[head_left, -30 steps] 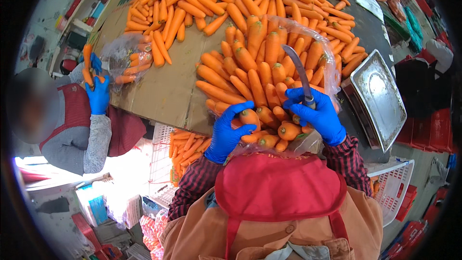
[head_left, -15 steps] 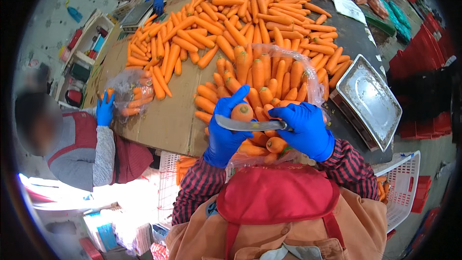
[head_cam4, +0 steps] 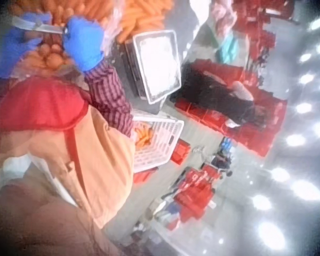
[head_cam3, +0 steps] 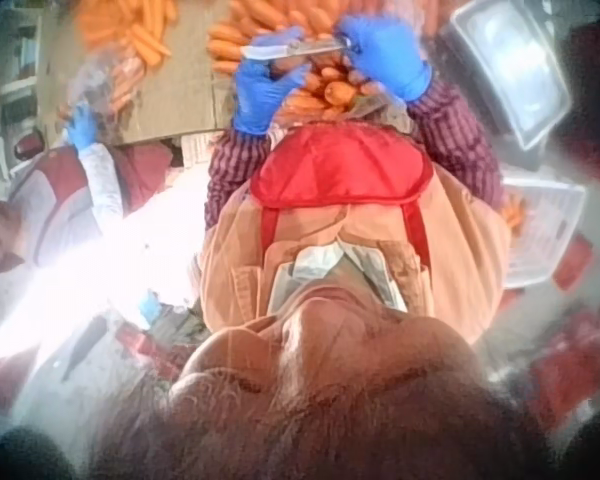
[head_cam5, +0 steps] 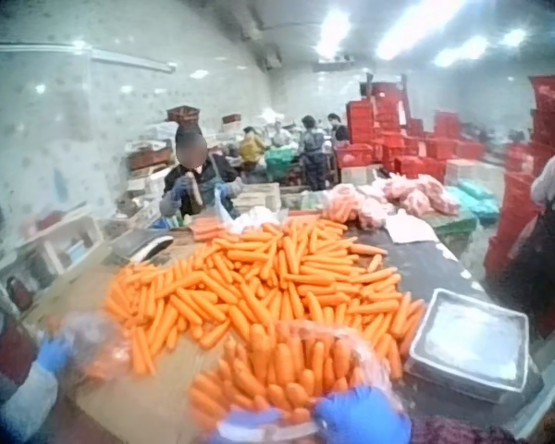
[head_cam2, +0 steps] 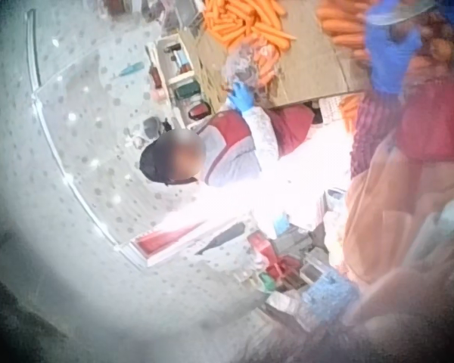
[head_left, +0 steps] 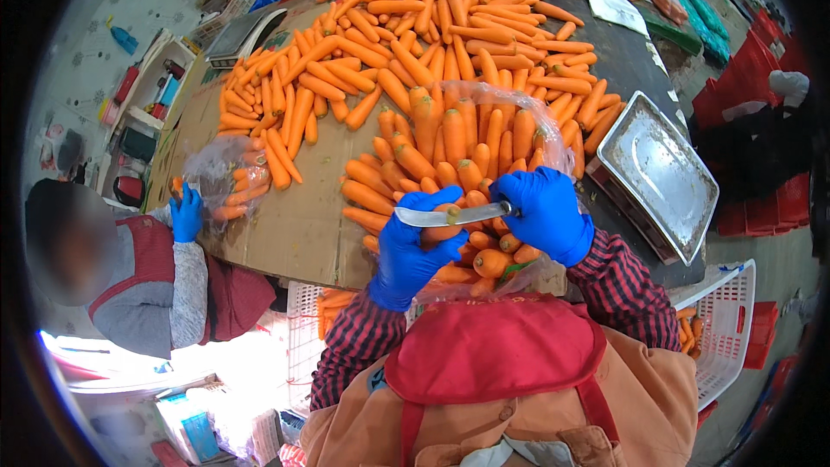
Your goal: The person trims the ends of carrots using a small knife and places them into a plastic bag. They repeatedly pick up carrots from a large pile on the table, cut off the tips, and add them to the bag. Other workers are visible in the background performing similar tasks.
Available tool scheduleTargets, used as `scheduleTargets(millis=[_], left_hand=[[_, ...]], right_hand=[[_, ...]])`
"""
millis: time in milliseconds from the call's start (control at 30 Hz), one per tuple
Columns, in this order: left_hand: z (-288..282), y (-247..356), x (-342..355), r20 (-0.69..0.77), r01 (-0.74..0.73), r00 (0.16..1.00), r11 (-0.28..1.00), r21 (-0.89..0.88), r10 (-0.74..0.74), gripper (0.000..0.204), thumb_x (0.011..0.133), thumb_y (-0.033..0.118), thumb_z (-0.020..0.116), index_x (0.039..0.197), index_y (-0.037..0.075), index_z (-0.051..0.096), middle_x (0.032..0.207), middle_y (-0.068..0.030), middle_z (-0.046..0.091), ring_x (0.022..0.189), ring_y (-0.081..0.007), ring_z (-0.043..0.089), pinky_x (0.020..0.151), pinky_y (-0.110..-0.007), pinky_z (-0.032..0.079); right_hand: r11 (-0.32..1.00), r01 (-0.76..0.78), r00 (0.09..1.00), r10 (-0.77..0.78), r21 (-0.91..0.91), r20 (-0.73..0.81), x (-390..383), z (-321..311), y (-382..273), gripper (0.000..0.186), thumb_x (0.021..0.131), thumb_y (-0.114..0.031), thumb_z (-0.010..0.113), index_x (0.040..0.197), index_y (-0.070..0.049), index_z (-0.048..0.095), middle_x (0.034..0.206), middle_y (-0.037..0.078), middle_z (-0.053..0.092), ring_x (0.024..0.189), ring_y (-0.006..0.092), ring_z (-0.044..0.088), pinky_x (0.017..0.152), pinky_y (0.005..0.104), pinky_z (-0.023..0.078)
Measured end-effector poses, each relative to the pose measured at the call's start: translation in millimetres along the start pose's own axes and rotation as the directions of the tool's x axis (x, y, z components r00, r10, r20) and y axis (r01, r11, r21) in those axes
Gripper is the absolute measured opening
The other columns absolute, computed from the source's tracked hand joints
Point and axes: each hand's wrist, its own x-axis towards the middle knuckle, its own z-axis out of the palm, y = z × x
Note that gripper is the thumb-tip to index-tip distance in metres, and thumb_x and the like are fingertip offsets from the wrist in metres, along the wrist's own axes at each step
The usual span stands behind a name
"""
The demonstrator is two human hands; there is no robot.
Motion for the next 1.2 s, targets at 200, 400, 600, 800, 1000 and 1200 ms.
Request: scheduleTargets(millis=[200,400,600,800,1000,1200], left_hand=[[-10.2,26.4,-4.4,0.062,0.047,0.997,0.993,-0.106,-0.041,0.045,0.076,0.006,0.071,0.118,0.002,0.057,0.102,-0.0045,0.058,0.082,-0.0124,0.057,0.061,-0.023,0.05],[-14.5,-15.9,20.5,0.013,0.169,0.92,0.364,-0.916,-0.392,0.054,0.093,0.04,0.054,0.127,-0.001,0.045,0.092,-0.006,0.056,0.082,-0.0165,0.055,0.074,-0.031,0.047],[-20.4,-57.1,14.0,0.159,0.232,0.881,0.114,-0.966,-0.445,0.061,0.093,0.05,0.048,0.128,0.001,0.042,0.094,-0.0084,0.056,0.083,-0.0187,0.057,0.075,-0.033,0.05],[-21.6,-71.4,5.7,0.123,0.18,0.868,0.074,-0.981,-0.482,0.059,0.093,0.05,0.048,0.127,0.002,0.043,0.1,-0.0093,0.056,0.088,-0.0199,0.056,0.08,-0.034,0.05],[-28.1,-92.2,-2.5,0.01,0.098,0.86,0.147,-0.984,-0.51,0.055,0.095,0.041,0.049,0.13,-0.001,0.042,0.121,-0.013,0.053,0.112,-0.0253,0.051,0.099,-0.04,0.041],[-79.4,-87.3,-26.2,-0.345,0.125,0.819,0.73,-0.672,-0.458,0.043,0.096,0.027,0.047,0.131,0.003,0.046,0.121,-0.0114,0.053,0.111,-0.0214,0.053,0.098,-0.038,0.042]], right_hand=[[0.902,-0.413,0.898,0.427,0.129,-0.109,-5.1,-4.1,46.7,0.011,0.074,-0.013,0.069,0.084,-0.011,0.064,0.072,0.012,0.062,0.064,0.0286,0.063,0.055,0.0354,0.048],[0.444,-0.528,0.844,0.37,0.724,0.389,1.3,-19.2,-2.2,0.021,0.084,-0.017,0.067,0.101,-0.004,0.066,0.082,0.005,0.065,0.064,0.0121,0.062,0.052,0.0241,0.047],[-0.015,-0.641,0.765,0.058,0.767,0.641,3.7,-10.0,-35.8,0.043,0.091,-0.024,0.062,0.126,-0.002,0.051,0.082,0.005,0.063,0.059,0.0078,0.056,0.05,0.0184,0.044],[0.143,-0.68,0.732,0.091,0.719,0.675,4.8,-3.2,-41.5,0.053,0.088,-0.024,0.065,0.134,-0.006,0.046,0.081,0.006,0.062,0.06,0.0072,0.054,0.05,0.02,0.044],[0.268,-0.66,0.744,0.109,0.702,0.659,17.7,1.5,-44.1,0.057,0.081,-0.01,0.067,0.134,-0.009,0.046,0.091,0.004,0.06,0.067,0.0064,0.056,0.055,0.0191,0.044],[-0.005,-0.425,0.862,0.303,0.905,0.407,79.4,-17.8,18.1,0.035,0.087,-0.014,0.059,0.12,-0.004,0.054,0.09,0.009,0.065,0.067,0.0131,0.065,0.048,0.0201,0.045]])
